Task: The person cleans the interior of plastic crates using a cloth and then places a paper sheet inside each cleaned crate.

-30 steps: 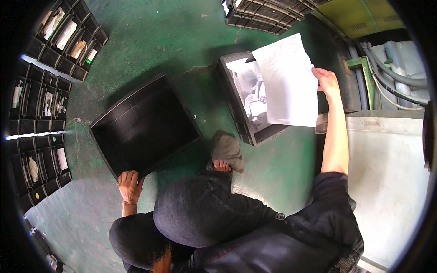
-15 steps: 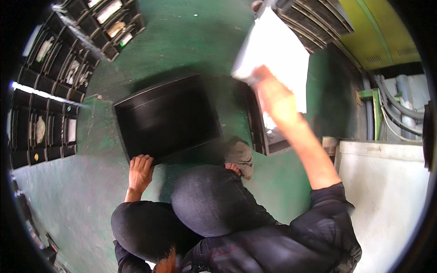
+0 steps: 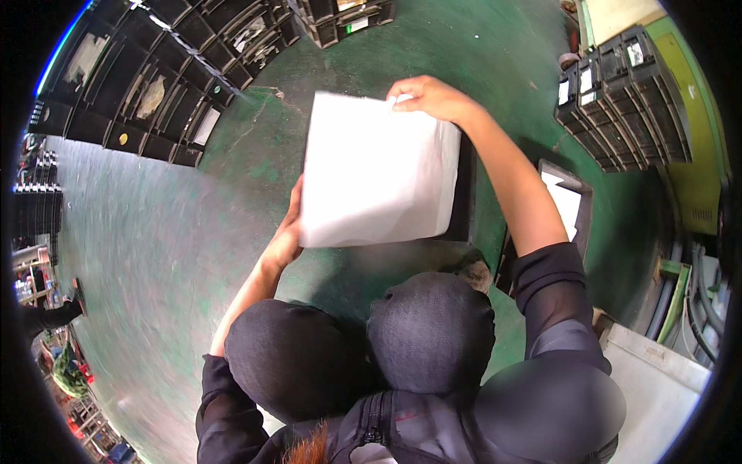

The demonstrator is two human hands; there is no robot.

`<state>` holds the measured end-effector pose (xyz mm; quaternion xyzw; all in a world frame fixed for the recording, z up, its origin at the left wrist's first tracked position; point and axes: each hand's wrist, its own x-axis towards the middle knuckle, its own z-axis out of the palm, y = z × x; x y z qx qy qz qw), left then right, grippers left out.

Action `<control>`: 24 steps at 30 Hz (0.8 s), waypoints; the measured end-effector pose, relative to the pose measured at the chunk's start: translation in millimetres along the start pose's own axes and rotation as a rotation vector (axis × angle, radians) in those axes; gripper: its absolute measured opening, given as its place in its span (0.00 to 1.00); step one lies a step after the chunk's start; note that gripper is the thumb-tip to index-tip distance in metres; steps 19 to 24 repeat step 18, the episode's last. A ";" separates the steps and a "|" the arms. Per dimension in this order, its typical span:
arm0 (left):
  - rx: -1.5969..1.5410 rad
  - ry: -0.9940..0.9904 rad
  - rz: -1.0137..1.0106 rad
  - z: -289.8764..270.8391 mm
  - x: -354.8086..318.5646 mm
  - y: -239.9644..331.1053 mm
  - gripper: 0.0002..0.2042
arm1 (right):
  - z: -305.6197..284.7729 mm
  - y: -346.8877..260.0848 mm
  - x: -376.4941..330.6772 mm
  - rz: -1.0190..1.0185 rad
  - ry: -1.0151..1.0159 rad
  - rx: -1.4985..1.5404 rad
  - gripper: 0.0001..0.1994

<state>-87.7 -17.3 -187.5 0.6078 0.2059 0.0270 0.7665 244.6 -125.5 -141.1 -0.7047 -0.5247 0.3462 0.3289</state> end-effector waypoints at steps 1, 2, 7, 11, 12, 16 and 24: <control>0.000 0.024 -0.063 13.2 7.1 20.3 0.33 | 6.1 12.4 5.3 -0.005 0.012 -0.195 0.08; 0.081 0.075 -0.143 14.0 16.2 21.5 0.30 | 11.3 16.0 12.4 0.153 -0.058 -0.304 0.14; -0.322 0.364 -0.141 -8.2 33.0 -17.9 0.29 | 91.9 13.3 9.1 -0.095 0.542 -0.801 0.28; 0.245 0.386 -0.051 -7.1 26.2 -24.2 0.32 | 162.4 -20.3 -41.6 0.256 0.399 -0.643 0.38; 0.321 0.390 -0.034 -3.2 29.5 -22.4 0.32 | 170.2 -23.1 -52.5 0.423 0.288 -0.568 0.41; 0.653 0.467 0.174 13.9 39.9 -10.0 0.29 | 191.7 47.2 -51.1 0.496 0.066 -0.602 0.50; 0.738 0.470 0.257 11.4 37.5 -8.5 0.28 | 193.6 59.2 -46.0 0.483 0.034 -0.601 0.50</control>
